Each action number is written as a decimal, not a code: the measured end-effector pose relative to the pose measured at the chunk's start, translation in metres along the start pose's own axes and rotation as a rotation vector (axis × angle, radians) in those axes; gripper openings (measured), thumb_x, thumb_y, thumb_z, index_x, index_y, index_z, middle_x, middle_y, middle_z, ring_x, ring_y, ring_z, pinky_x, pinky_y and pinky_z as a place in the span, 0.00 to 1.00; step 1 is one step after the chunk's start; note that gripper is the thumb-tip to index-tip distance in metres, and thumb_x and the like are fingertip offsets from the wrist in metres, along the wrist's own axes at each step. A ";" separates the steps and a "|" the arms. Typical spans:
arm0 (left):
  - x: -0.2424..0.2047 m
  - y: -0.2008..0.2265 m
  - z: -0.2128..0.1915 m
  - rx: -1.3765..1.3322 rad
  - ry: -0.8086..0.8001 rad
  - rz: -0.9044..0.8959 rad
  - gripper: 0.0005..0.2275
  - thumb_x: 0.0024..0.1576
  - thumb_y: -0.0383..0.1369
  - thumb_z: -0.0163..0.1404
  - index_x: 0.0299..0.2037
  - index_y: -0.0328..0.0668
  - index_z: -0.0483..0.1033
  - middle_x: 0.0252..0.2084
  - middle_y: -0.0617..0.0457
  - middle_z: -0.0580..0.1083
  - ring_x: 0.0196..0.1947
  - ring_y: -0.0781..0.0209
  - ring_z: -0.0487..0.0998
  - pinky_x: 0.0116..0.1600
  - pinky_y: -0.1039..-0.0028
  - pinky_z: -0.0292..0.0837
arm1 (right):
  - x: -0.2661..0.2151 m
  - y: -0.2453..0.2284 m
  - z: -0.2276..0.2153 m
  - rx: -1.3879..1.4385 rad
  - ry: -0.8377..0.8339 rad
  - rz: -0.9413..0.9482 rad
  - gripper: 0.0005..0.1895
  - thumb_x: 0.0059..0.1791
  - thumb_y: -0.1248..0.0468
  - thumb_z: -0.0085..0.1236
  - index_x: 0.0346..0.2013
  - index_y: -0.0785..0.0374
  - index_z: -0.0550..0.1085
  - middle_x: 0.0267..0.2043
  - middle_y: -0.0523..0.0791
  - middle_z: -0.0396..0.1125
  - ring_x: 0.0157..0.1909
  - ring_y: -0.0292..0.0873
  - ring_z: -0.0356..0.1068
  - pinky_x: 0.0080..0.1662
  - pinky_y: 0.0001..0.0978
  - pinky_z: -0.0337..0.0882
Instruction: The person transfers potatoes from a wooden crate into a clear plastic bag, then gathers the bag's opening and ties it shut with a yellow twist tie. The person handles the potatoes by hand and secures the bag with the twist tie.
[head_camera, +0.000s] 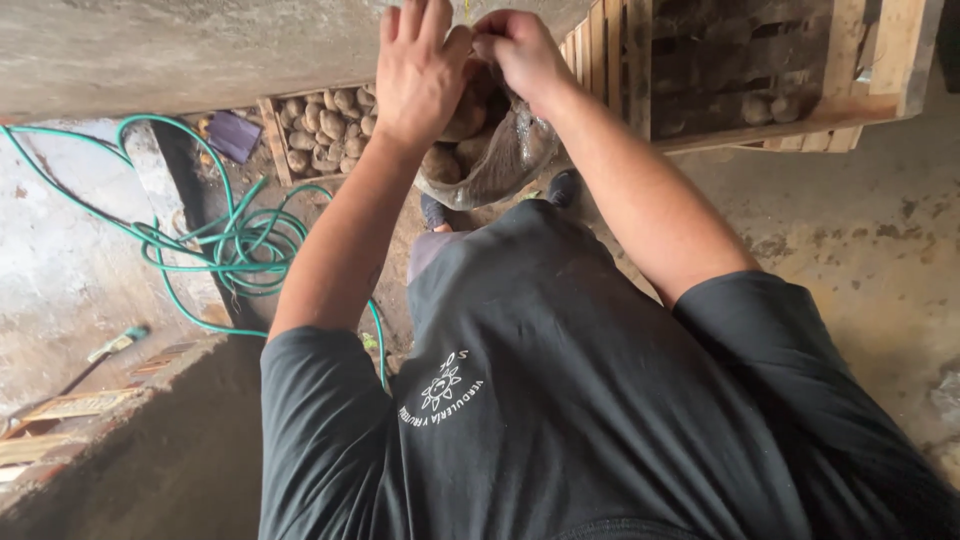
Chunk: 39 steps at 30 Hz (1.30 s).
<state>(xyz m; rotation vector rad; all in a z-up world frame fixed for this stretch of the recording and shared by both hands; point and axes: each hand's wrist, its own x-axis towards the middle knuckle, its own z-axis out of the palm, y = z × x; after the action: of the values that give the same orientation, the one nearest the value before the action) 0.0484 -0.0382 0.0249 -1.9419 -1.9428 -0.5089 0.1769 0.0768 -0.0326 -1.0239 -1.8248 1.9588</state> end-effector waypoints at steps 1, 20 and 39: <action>0.000 0.000 0.001 0.035 0.041 0.036 0.07 0.60 0.35 0.55 0.32 0.44 0.74 0.39 0.49 0.66 0.38 0.49 0.68 0.45 0.61 0.67 | -0.001 -0.005 -0.001 -0.024 -0.015 0.047 0.07 0.51 0.70 0.54 0.33 0.56 0.77 0.33 0.39 0.71 0.38 0.36 0.68 0.46 0.31 0.71; -0.017 -0.001 0.027 -0.858 -0.232 -0.479 0.07 0.53 0.25 0.44 0.25 0.35 0.75 0.34 0.46 0.74 0.33 0.56 0.72 0.39 0.63 0.71 | -0.006 -0.012 -0.008 0.302 -0.056 0.185 0.08 0.52 0.73 0.55 0.30 0.61 0.77 0.23 0.44 0.68 0.22 0.37 0.67 0.25 0.25 0.71; -0.074 0.064 -0.157 -1.093 -0.304 -0.466 0.10 0.61 0.43 0.51 0.32 0.52 0.78 0.29 0.53 0.79 0.29 0.44 0.81 0.34 0.64 0.76 | -0.152 -0.019 -0.023 -0.521 -0.271 -0.803 0.14 0.58 0.58 0.48 0.36 0.59 0.79 0.42 0.48 0.74 0.52 0.54 0.73 0.56 0.52 0.69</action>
<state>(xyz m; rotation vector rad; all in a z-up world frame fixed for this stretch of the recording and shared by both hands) 0.1110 -0.1787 0.1275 -2.1525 -2.6368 -1.7978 0.2950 0.0015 0.0328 -0.0408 -2.4387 1.1959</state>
